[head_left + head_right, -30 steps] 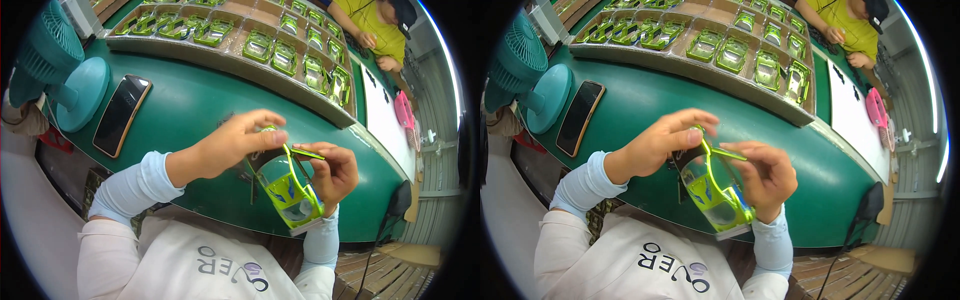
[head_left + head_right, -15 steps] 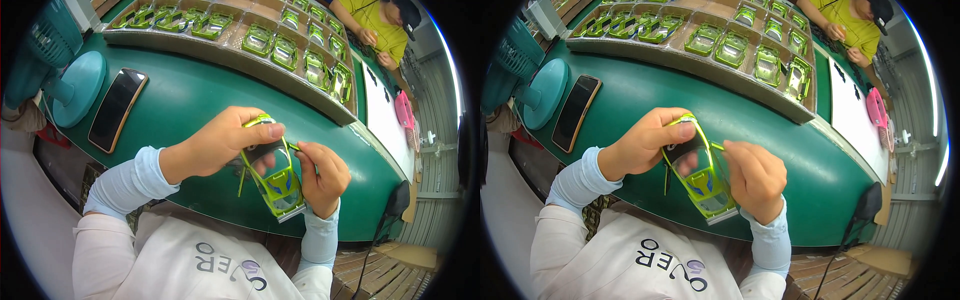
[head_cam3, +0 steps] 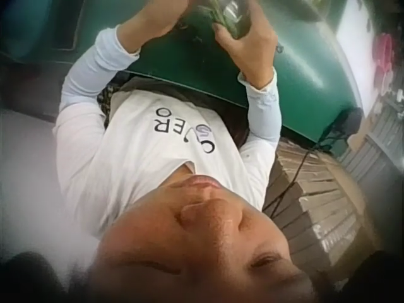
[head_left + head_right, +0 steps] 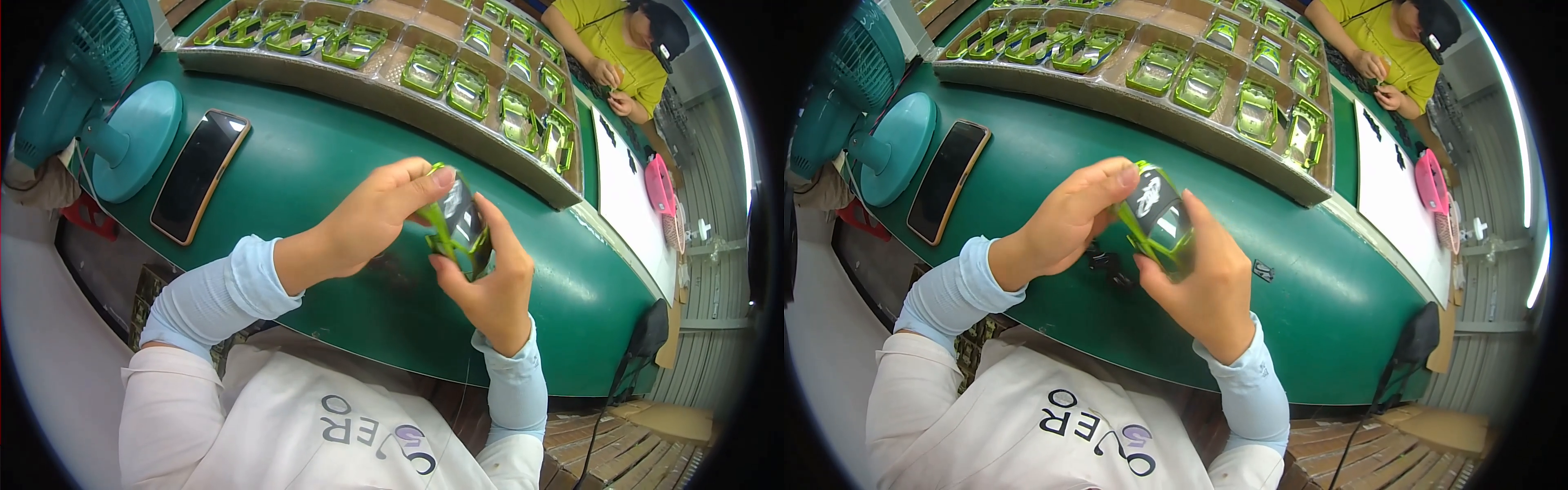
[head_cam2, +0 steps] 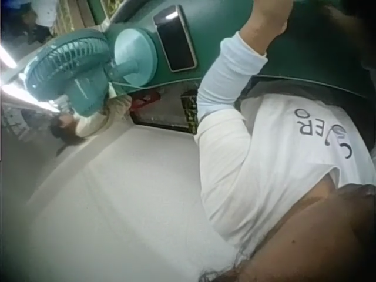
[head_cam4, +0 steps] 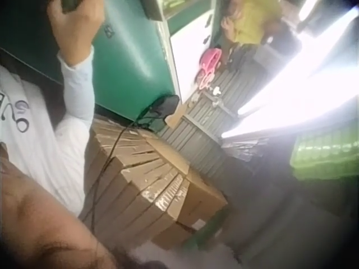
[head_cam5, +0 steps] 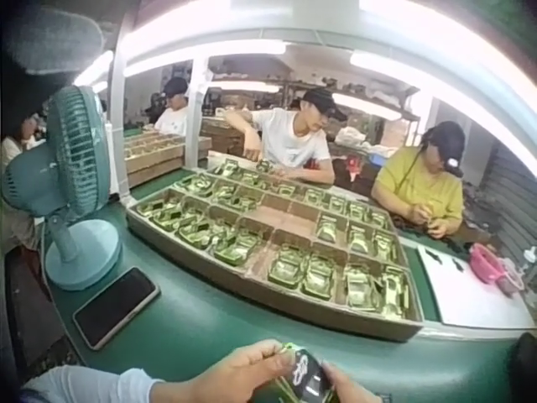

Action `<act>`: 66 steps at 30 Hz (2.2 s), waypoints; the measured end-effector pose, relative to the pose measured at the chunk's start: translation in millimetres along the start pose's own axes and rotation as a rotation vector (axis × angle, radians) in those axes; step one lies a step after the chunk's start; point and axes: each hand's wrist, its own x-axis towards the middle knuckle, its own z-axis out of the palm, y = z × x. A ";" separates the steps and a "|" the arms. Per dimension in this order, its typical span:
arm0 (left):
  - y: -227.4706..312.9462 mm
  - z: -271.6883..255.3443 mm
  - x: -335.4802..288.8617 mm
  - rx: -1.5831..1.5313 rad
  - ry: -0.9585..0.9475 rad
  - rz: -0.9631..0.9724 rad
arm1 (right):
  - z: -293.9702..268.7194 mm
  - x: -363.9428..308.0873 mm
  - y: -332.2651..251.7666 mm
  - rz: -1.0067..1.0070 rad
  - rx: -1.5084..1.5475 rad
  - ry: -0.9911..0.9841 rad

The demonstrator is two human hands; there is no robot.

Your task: The person takes toy car bodies from a tray, assembles small plastic parts into them by hand, and places the assembled car bodies back into the tray.

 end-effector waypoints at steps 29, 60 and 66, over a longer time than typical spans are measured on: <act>-3.1 -0.7 -2.5 -0.070 -0.109 -0.055 | -0.4 2.5 3.6 0.828 1.306 -0.350; -1.4 -1.5 1.3 -0.294 -0.034 -0.139 | 2.2 -3.3 11.0 0.555 1.770 -0.226; -0.1 0.0 -0.6 -0.345 -0.109 -0.141 | 3.1 -4.4 13.7 0.552 1.846 -0.249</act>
